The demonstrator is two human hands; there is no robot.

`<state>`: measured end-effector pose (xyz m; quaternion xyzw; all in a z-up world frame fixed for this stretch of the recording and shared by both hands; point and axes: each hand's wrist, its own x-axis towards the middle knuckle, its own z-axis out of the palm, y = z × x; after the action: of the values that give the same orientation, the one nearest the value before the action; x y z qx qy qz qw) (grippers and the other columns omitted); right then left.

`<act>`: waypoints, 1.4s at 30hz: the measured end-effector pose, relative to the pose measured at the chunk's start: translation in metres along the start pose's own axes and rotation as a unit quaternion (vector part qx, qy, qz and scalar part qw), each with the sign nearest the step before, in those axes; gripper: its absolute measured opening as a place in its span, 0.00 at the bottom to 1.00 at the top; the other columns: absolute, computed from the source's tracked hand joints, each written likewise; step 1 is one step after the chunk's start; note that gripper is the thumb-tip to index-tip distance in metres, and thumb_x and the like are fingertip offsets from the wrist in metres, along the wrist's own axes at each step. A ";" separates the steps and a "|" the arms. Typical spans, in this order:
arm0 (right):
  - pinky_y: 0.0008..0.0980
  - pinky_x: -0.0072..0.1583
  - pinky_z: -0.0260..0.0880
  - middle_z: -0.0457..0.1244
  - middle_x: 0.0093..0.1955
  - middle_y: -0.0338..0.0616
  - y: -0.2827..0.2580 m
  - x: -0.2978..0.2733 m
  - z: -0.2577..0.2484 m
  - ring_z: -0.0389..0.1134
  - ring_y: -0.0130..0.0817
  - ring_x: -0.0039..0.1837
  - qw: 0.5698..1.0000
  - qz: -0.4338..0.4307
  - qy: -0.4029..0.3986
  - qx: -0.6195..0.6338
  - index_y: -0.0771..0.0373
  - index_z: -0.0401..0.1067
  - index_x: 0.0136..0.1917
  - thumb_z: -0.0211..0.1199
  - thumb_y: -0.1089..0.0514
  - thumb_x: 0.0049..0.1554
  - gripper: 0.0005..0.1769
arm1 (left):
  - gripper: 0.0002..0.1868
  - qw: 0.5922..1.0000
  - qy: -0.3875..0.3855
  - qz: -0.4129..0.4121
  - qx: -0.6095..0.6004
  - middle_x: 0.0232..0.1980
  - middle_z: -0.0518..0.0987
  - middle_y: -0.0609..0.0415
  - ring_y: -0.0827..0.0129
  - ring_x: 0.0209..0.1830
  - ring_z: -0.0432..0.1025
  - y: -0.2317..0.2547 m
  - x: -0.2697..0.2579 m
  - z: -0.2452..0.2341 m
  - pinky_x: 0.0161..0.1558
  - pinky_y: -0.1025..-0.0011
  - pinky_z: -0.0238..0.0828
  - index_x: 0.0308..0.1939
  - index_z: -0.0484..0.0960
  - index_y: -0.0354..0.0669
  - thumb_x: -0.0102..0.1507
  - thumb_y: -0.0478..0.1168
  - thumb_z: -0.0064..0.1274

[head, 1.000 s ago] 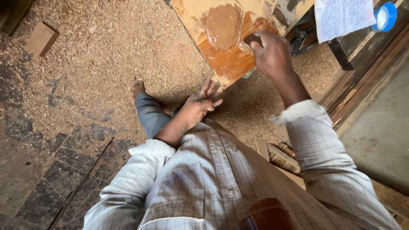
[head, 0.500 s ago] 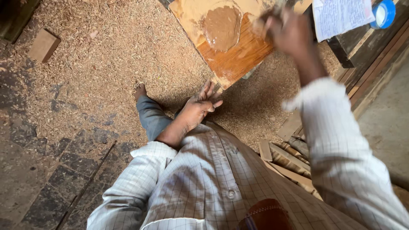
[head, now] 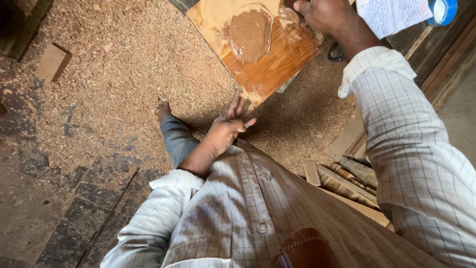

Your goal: The person sands a long wooden plank with a sanding block, repeatedly rubbing the surface to smooth it. The person occasionally pauses to rub the sanding block on a separate wooden board, likely to clean or refresh the abrasive surface.

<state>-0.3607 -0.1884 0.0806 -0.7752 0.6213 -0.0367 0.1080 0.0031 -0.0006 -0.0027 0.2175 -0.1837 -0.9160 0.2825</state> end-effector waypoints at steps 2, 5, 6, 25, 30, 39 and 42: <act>0.45 0.45 0.75 0.69 0.42 0.58 -0.005 -0.002 -0.003 0.72 0.47 0.42 0.995 0.077 -0.058 -0.010 0.73 0.75 0.56 0.61 0.50 0.72 0.20 | 0.56 0.999 -0.010 0.004 -0.030 0.88 0.34 0.51 0.51 0.85 0.44 0.004 0.002 -0.002 0.76 0.53 0.55 0.84 0.34 0.52 0.55 0.20 0.38; 0.40 0.46 0.77 0.68 0.43 0.58 -0.011 -0.017 -0.004 0.72 0.46 0.42 0.991 0.112 -0.070 0.013 0.75 0.74 0.55 0.62 0.54 0.71 0.18 | 0.55 0.999 0.007 -0.008 -0.036 0.87 0.34 0.53 0.50 0.84 0.45 0.001 0.002 0.000 0.75 0.53 0.56 0.83 0.35 0.51 0.54 0.20 0.38; 0.38 0.46 0.78 0.67 0.43 0.58 -0.012 -0.022 -0.004 0.72 0.45 0.43 0.992 0.110 -0.061 0.026 0.75 0.73 0.55 0.62 0.56 0.70 0.16 | 0.55 0.999 0.017 -0.015 -0.031 0.87 0.33 0.54 0.50 0.83 0.46 0.000 0.002 0.001 0.74 0.52 0.57 0.83 0.35 0.51 0.54 0.20 0.38; 0.33 0.39 0.75 0.71 0.45 0.55 -0.085 -0.101 -0.002 0.70 0.35 0.37 0.989 0.078 0.021 0.128 0.71 0.74 0.62 0.60 0.54 0.69 0.18 | 0.54 0.999 0.022 -0.001 -0.048 0.87 0.37 0.51 0.49 0.83 0.48 0.001 0.004 0.000 0.73 0.55 0.60 0.82 0.34 0.44 0.54 0.19 0.38; 0.34 0.55 0.80 0.71 0.58 0.58 -0.105 -0.114 0.023 0.76 0.42 0.55 0.983 -0.006 0.170 -0.071 0.70 0.73 0.62 0.58 0.60 0.75 0.11 | 0.53 0.998 0.029 -0.006 -0.056 0.87 0.36 0.52 0.49 0.83 0.47 -0.004 0.005 -0.003 0.73 0.54 0.60 0.82 0.34 0.42 0.55 0.19 0.37; 0.45 0.49 0.76 0.72 0.53 0.55 -0.124 -0.153 -0.007 0.72 0.40 0.41 0.986 -0.129 0.076 -0.070 0.67 0.76 0.53 0.56 0.66 0.63 0.09 | 0.54 0.996 0.016 0.015 -0.092 0.87 0.37 0.50 0.47 0.83 0.49 -0.006 0.005 -0.002 0.73 0.54 0.59 0.83 0.34 0.42 0.54 0.18 0.35; 0.33 0.30 0.63 0.70 0.44 0.53 -0.083 -0.122 -0.018 0.64 0.35 0.31 0.995 0.085 0.042 0.022 0.71 0.76 0.58 0.53 0.66 0.69 0.11 | 0.54 0.999 0.015 -0.002 -0.052 0.87 0.36 0.52 0.55 0.84 0.46 -0.004 0.001 -0.003 0.75 0.55 0.58 0.82 0.32 0.47 0.55 0.18 0.36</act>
<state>-0.3119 -0.0550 0.1255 -0.7150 0.6878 -0.0732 0.1018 0.0021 0.0014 -0.0077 0.2170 -0.1305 -0.9216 0.2942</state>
